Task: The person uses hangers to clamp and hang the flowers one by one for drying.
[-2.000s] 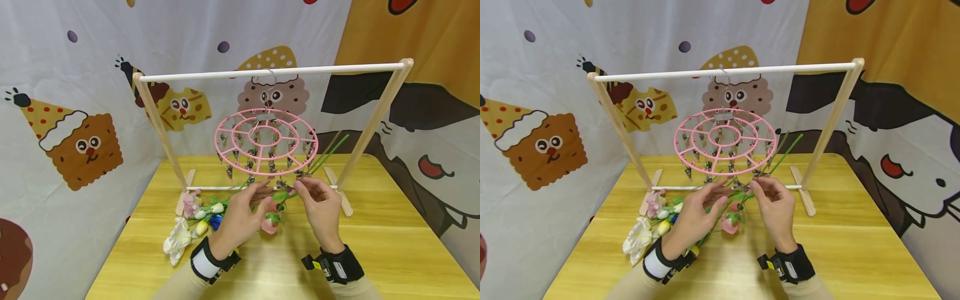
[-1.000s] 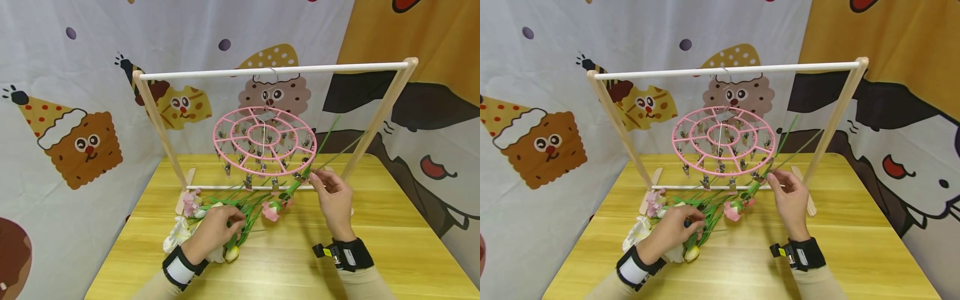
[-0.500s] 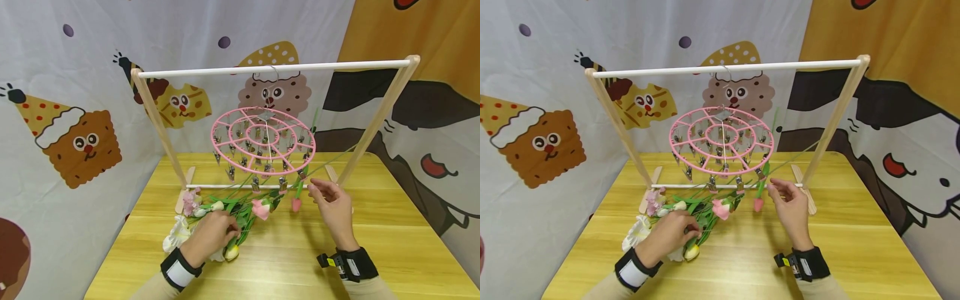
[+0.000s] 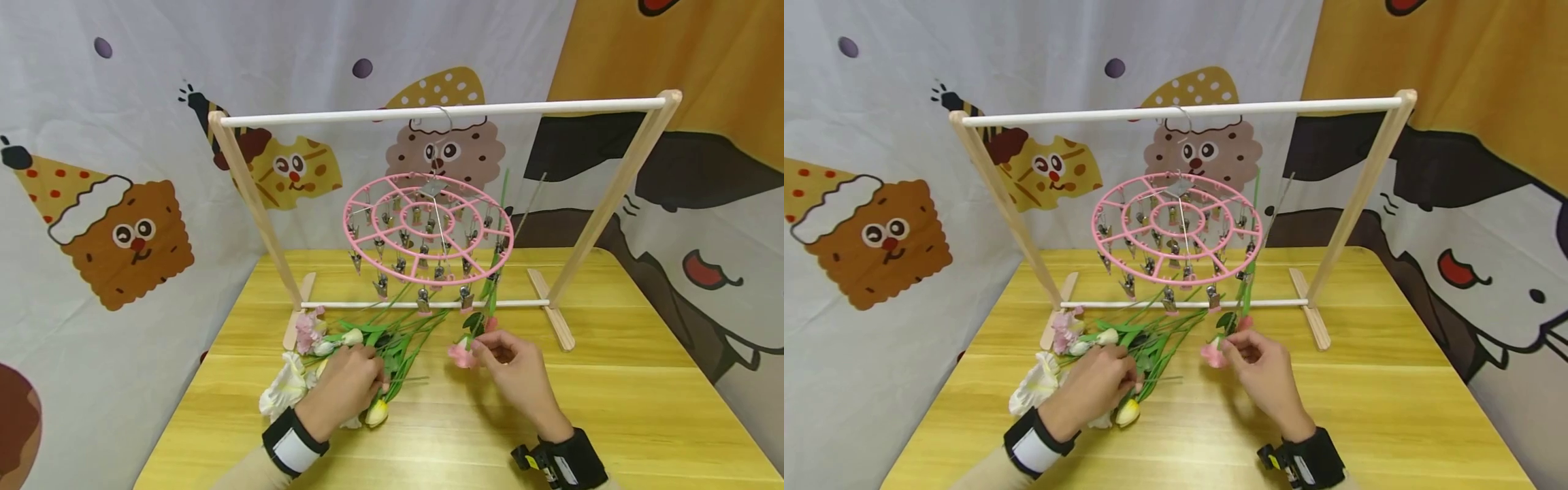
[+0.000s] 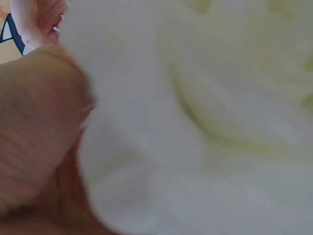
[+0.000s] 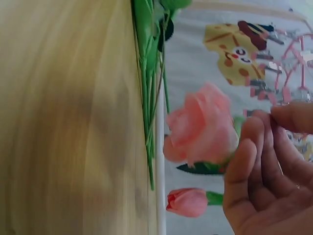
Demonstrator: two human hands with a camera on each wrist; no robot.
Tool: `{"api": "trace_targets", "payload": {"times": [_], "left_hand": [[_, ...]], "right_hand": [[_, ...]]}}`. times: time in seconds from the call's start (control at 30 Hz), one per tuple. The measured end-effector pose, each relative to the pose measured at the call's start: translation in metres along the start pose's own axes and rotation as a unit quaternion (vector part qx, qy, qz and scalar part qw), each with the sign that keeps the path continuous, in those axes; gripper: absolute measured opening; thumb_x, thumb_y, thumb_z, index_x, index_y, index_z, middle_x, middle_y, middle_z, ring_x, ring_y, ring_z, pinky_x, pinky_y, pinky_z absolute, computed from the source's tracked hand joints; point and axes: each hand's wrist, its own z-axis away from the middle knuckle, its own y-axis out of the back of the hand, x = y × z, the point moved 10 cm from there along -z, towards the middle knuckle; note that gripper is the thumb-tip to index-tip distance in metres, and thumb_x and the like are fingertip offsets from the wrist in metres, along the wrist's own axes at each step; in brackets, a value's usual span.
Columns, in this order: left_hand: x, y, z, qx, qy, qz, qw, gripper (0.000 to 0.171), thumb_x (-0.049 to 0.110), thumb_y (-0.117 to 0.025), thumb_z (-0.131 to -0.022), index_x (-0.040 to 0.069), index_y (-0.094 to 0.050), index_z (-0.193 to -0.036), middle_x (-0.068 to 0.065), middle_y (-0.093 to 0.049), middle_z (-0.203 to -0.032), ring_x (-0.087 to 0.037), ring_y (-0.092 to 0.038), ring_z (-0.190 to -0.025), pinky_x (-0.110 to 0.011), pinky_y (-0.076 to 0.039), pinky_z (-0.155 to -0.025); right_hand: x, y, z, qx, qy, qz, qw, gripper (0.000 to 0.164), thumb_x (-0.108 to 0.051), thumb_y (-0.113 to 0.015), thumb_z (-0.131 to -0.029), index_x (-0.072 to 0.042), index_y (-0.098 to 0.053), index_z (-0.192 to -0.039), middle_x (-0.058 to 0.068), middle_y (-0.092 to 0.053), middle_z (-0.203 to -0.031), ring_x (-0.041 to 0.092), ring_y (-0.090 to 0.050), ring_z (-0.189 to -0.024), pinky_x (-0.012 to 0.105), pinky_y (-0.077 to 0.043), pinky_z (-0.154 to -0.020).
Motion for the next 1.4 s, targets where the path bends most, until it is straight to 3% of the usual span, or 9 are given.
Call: {"api": "trace_targets", "payload": {"times": [0.2, 0.37, 0.5, 0.63, 0.8, 0.97, 1.07, 1.23, 1.4], "left_hand": [[0.004, 0.016, 0.0, 0.014, -0.006, -0.034, 0.9993, 0.026, 0.012, -0.095, -0.098, 0.021, -0.071, -0.091, 0.004, -0.07, -0.094, -0.016, -0.067, -0.087, -0.029, -0.047, -0.073], [0.006, 0.027, 0.0, 0.019, -0.008, -0.033, 0.9992, 0.025, 0.014, -0.094, -0.101, 0.022, -0.07, -0.1, 0.005, -0.072, -0.098, -0.013, -0.065, -0.087, -0.025, -0.034, -0.073], [0.008, 0.035, -0.002, 0.027, -0.012, -0.029, 0.9991, 0.032, 0.017, -0.097, -0.097, 0.022, -0.066, -0.101, 0.006, -0.07, -0.099, -0.011, -0.059, -0.085, -0.025, -0.029, -0.074], [0.011, 0.045, -0.006, 0.046, -0.018, -0.037, 0.9981, 0.042, 0.002, -0.099, -0.091, 0.022, -0.064, -0.104, 0.006, -0.069, -0.101, -0.012, -0.057, -0.087, -0.025, -0.029, -0.075], [0.018, 0.064, -0.014, 0.088, -0.028, -0.018, 0.9955, 0.043, -0.003, -0.097, -0.091, 0.021, -0.065, -0.108, 0.005, -0.066, -0.101, -0.011, -0.056, -0.087, -0.025, -0.027, -0.074], [0.029, 0.08, -0.024, 0.137, -0.049, 0.04, 0.9886, 0.042, 0.001, -0.1, -0.09, 0.017, -0.069, -0.112, 0.003, -0.066, -0.102, -0.012, -0.063, -0.091, -0.024, -0.035, -0.072], [0.035, 0.086, -0.031, 0.156, -0.054, 0.07, 0.9837, 0.033, 0.0, -0.094, -0.097, 0.016, -0.07, -0.114, 0.003, -0.067, -0.101, -0.013, -0.065, -0.091, -0.025, -0.044, -0.072], [0.041, 0.092, -0.039, 0.184, -0.058, 0.093, 0.9769, 0.016, 0.007, -0.085, -0.107, 0.015, -0.072, -0.114, 0.002, -0.071, -0.104, -0.015, -0.072, -0.093, -0.03, -0.058, -0.074], [0.042, 0.093, -0.042, 0.201, -0.058, 0.12, 0.9706, 0.016, 0.008, -0.085, -0.106, 0.014, -0.074, -0.116, 0.001, -0.074, -0.107, -0.015, -0.075, -0.094, -0.032, -0.063, -0.079]], "right_hand": [[-0.018, -0.028, 0.007, -0.077, 0.05, 0.022, 0.996, 0.009, -0.009, -0.087, -0.106, -0.017, -0.087, -0.108, -0.002, -0.088, -0.097, 0.011, -0.077, -0.077, 0.025, -0.065, -0.07], [-0.031, -0.042, 0.01, -0.101, 0.072, 0.038, 0.991, 0.013, -0.009, -0.088, -0.104, -0.019, -0.088, -0.112, -0.002, -0.088, -0.1, 0.003, -0.073, -0.076, 0.025, -0.065, -0.069], [-0.036, -0.049, 0.011, -0.111, 0.072, 0.03, 0.991, 0.013, -0.015, -0.088, -0.106, -0.019, -0.088, -0.118, -0.006, -0.089, -0.107, 0.004, -0.078, -0.08, 0.026, -0.068, -0.073], [-0.038, -0.053, 0.011, -0.121, 0.057, -0.007, 0.991, 0.02, -0.02, -0.088, -0.107, -0.017, -0.086, -0.126, 0.001, -0.09, -0.116, 0.01, -0.083, -0.089, 0.027, -0.07, -0.08], [-0.04, -0.053, 0.008, -0.12, 0.025, -0.111, 0.986, 0.03, -0.013, -0.089, -0.105, -0.006, -0.082, -0.133, 0.015, -0.087, -0.13, 0.016, -0.087, -0.101, 0.03, -0.073, -0.087], [-0.051, -0.05, 0.004, -0.107, 0.043, -0.222, 0.968, 0.031, -0.001, -0.081, -0.108, 0.006, -0.077, -0.137, 0.012, -0.086, -0.134, 0.022, -0.089, -0.112, 0.038, -0.073, -0.094], [-0.06, -0.047, 0.002, -0.091, 0.074, -0.262, 0.958, 0.027, 0.006, -0.076, -0.109, 0.01, -0.075, -0.136, 0.005, -0.089, -0.127, 0.022, -0.09, -0.109, 0.04, -0.073, -0.093], [-0.069, -0.041, 0.001, -0.059, 0.109, -0.3, 0.946, 0.022, 0.013, -0.071, -0.109, 0.015, -0.075, -0.13, 0.004, -0.091, -0.119, 0.019, -0.091, -0.101, 0.044, -0.074, -0.091], [-0.072, -0.034, 0.001, -0.012, 0.122, -0.296, 0.947, 0.019, 0.015, -0.071, -0.108, 0.016, -0.076, -0.126, 0.001, -0.091, -0.118, 0.022, -0.091, -0.102, 0.04, -0.074, -0.091]]}}
